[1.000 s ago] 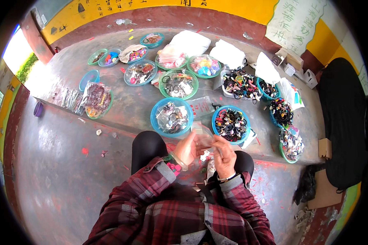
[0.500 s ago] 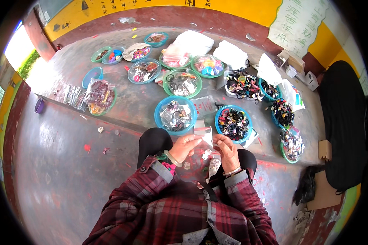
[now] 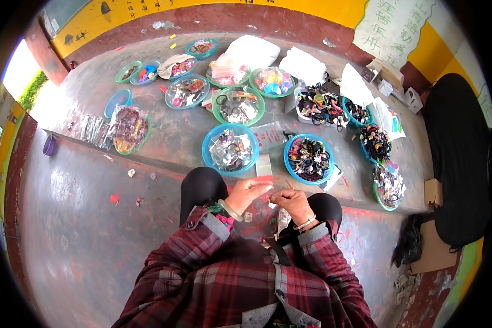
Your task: The person sits on the floor surrounded by bowls of hair accessories and packaging materials. They repeatedly pick up small hair clips, place them into clear plastic bags, and seal the bags. The person handles the items one by one, organizing them into individual packages.
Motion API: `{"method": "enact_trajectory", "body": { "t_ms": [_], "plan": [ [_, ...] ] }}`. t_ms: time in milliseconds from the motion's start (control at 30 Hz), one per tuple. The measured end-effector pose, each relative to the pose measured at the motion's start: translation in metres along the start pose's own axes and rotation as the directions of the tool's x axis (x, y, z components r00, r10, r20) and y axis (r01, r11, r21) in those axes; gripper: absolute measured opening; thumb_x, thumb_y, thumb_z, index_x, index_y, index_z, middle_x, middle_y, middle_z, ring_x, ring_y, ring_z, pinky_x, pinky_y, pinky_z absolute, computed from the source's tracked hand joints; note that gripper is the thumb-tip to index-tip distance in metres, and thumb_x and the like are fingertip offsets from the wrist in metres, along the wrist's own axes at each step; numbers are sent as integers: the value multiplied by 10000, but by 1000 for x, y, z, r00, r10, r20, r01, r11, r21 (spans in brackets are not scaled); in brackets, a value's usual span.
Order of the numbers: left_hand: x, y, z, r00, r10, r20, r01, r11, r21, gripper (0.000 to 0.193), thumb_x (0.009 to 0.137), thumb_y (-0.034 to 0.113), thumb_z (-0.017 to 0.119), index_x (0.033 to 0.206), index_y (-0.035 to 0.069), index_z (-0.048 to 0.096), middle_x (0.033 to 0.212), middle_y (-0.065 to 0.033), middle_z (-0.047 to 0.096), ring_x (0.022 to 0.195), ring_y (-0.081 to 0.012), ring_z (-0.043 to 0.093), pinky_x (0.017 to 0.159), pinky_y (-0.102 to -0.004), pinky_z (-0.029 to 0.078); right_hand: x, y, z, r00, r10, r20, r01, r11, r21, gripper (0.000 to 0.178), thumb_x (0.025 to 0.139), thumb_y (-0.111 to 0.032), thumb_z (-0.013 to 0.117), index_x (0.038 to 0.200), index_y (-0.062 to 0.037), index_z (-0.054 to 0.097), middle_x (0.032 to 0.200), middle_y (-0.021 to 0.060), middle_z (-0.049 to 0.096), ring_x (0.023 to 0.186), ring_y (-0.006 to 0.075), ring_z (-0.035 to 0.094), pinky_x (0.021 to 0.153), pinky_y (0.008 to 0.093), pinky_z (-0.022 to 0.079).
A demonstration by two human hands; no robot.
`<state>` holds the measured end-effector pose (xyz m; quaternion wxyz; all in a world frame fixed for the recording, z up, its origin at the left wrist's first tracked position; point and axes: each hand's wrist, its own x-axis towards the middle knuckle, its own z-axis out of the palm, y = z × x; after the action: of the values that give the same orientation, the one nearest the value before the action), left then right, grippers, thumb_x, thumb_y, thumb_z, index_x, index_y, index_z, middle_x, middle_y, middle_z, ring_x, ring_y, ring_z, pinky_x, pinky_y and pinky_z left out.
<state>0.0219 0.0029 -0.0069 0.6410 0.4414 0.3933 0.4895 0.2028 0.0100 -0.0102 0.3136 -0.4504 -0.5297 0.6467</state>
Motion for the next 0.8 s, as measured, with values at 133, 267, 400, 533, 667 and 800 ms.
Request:
{"method": "enact_trajectory", "body": {
  "t_ms": [133, 267, 400, 533, 667, 800],
  "plan": [
    [0, -3, -3, 996, -88, 26, 90, 990, -108, 189, 852, 145, 572, 958, 0, 629, 853, -29, 640, 750, -55, 533, 678, -190, 410, 0, -1, 4, 999, 23, 27, -20, 994, -111, 127, 779, -75, 608, 816, 41, 644, 756, 62, 637, 713, 106, 574, 674, 229, 444],
    [-2, 1, 0, 996, -89, -9, 88, 995, -42, 183, 853, 152, 570, 912, -4, 644, 847, -37, 645, 733, -53, 533, 666, -190, 409, 0, -2, 4, 998, 42, 37, -36, 989, -144, 122, 777, -69, 604, 809, 41, 644, 755, 60, 636, 705, 106, 572, 668, 233, 446],
    [-1, 2, 0, 998, -47, -44, 47, 999, -4, 191, 854, 160, 570, 898, -11, 644, 836, -50, 649, 734, -58, 539, 667, -199, 410, 1, 2, 2, 996, 79, 45, -71, 984, -166, 121, 774, -72, 606, 805, 37, 649, 743, 54, 636, 692, 99, 569, 649, 230, 443],
    [1, -3, -3, 995, -42, -86, 38, 998, -56, 197, 858, 169, 565, 892, -11, 640, 839, -72, 652, 745, -82, 558, 682, -218, 418, -2, -6, 6, 994, 108, 20, -102, 976, -192, 135, 763, -93, 626, 810, 30, 656, 719, 46, 637, 669, 88, 560, 625, 222, 433],
    [2, -7, -7, 994, -71, -88, 67, 997, -45, 228, 866, 206, 555, 878, -8, 636, 848, -86, 653, 761, -102, 570, 706, -235, 426, -2, -6, 6, 995, 98, 33, -91, 981, -173, 145, 757, -106, 637, 815, 25, 661, 710, 42, 637, 659, 80, 553, 613, 219, 428],
    [2, -2, -6, 991, -103, -82, 97, 992, -77, 297, 893, 268, 506, 908, -6, 618, 857, -96, 649, 758, -102, 568, 678, -230, 422, -4, -10, 5, 992, 108, 60, -97, 983, -154, 151, 761, -102, 633, 820, 35, 656, 724, 54, 641, 668, 89, 566, 621, 217, 434]
  ]
}}
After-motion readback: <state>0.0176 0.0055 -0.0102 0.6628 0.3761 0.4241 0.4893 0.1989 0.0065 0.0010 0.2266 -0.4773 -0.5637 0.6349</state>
